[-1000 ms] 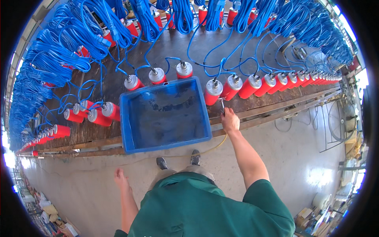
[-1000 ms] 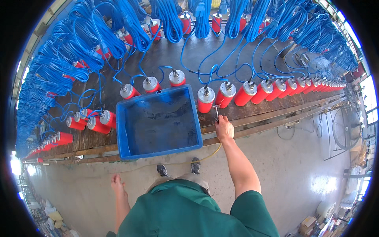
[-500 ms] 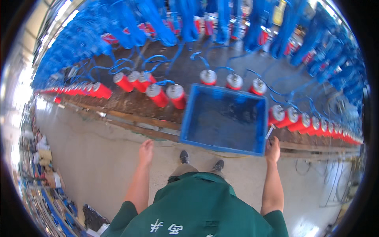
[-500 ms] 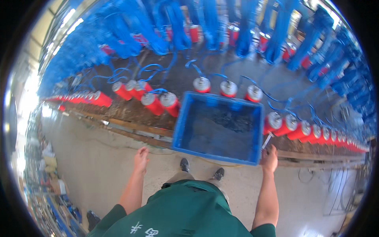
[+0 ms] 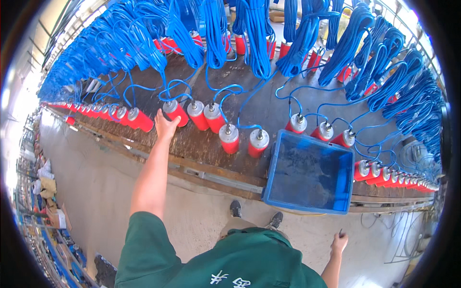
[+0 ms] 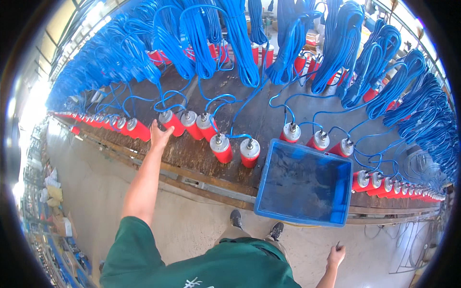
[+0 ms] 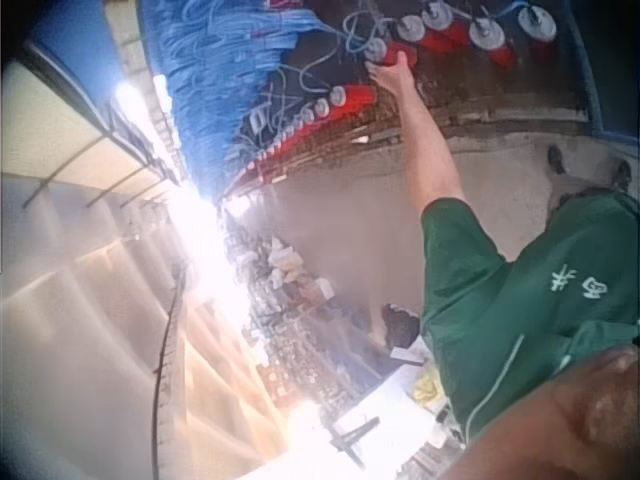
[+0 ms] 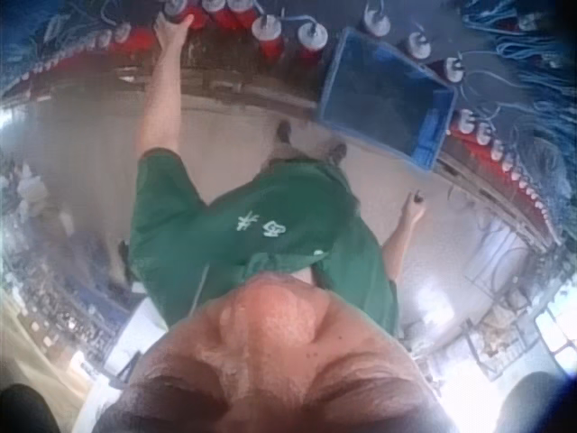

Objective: The person picks up a red cylindrical component, inserts a metal nozzle into the top, and submerges it in a blue bin of water to check for air bubbles before returning it to the workbench.

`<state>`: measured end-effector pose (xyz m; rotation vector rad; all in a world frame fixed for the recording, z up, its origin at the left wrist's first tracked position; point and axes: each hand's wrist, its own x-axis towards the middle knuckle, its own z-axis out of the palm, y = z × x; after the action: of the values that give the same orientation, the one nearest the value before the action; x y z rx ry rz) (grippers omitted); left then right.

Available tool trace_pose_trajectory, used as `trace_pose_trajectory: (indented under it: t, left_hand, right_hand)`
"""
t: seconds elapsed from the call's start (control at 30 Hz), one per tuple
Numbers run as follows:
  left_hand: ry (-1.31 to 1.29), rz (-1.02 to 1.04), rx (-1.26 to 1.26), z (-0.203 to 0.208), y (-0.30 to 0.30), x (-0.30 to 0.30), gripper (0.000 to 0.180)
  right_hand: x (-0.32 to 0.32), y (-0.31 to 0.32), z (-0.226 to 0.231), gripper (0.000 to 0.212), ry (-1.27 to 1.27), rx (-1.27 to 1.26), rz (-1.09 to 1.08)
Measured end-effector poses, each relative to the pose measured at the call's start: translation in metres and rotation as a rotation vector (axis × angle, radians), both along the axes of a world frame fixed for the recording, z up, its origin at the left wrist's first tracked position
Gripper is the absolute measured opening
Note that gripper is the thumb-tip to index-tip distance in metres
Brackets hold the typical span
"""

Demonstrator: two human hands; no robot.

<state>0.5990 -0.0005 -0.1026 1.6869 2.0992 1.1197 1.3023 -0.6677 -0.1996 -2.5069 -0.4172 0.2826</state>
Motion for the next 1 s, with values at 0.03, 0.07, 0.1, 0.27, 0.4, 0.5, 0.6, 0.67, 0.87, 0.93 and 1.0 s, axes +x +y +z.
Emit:
trace_pose_trajectory:
  t: [0.03, 0.07, 0.1, 0.27, 0.4, 0.5, 0.6, 0.67, 0.87, 0.93, 1.0]
  left_hand:
    - [0.203, 0.011, -0.029, 0.007, 0.017, 0.006, 0.12]
    - [0.148, -0.046, -0.072, 0.013, 0.03, 0.006, 0.124]
    - [0.11, -0.092, -0.131, 0.015, 0.046, 0.0, 0.122]
    - [0.035, -0.103, -0.071, -0.009, 0.09, -0.033, 0.097]
    - [0.077, -0.122, -0.098, 0.011, 0.058, 0.002, 0.082]
    - [0.103, -0.018, 0.094, 0.012, 0.013, -0.012, 0.078]
    - [-0.39, 0.091, -0.112, 0.001, -0.048, -0.018, 0.07]
    - [-0.531, 0.1, -0.145, 0.017, -0.103, 0.008, 0.061]
    - [-1.03, 0.185, -0.132, 0.037, -0.269, 0.03, 0.056]
    - [-1.121, 0.147, -0.109, 0.059, -0.307, 0.047, 0.056]
    - [-1.226, 0.084, -0.111, 0.078, -0.332, 0.073, 0.056]
  right_hand:
    - [-0.018, -0.019, 0.004, 0.018, 0.054, -0.056, -0.02]
    - [-0.036, -0.035, 0.01, 0.016, 0.2, -0.092, -0.091]
    - [-0.054, -0.045, 0.016, 0.014, 0.35, -0.123, -0.154]
    - [-0.121, -0.082, 0.027, 0.014, 0.571, -0.176, -0.162]
    - [-0.13, -0.098, 0.025, 0.024, 0.593, -0.314, -0.09]
    - [-0.116, -0.087, 0.013, 0.03, 0.574, -0.338, 0.062]
    - [-0.11, -0.052, 0.023, 0.03, 0.64, -0.298, 0.066]
    - [-0.1, -0.051, 0.02, 0.026, 0.642, -0.296, 0.133]
    - [-0.069, -0.015, 0.025, 0.023, 0.536, -0.423, 0.436]
    - [-0.061, 0.011, 0.05, 0.022, 0.752, -0.33, 0.467]
    - [-0.06, 0.034, 0.09, 0.02, 0.736, -0.314, 0.598]
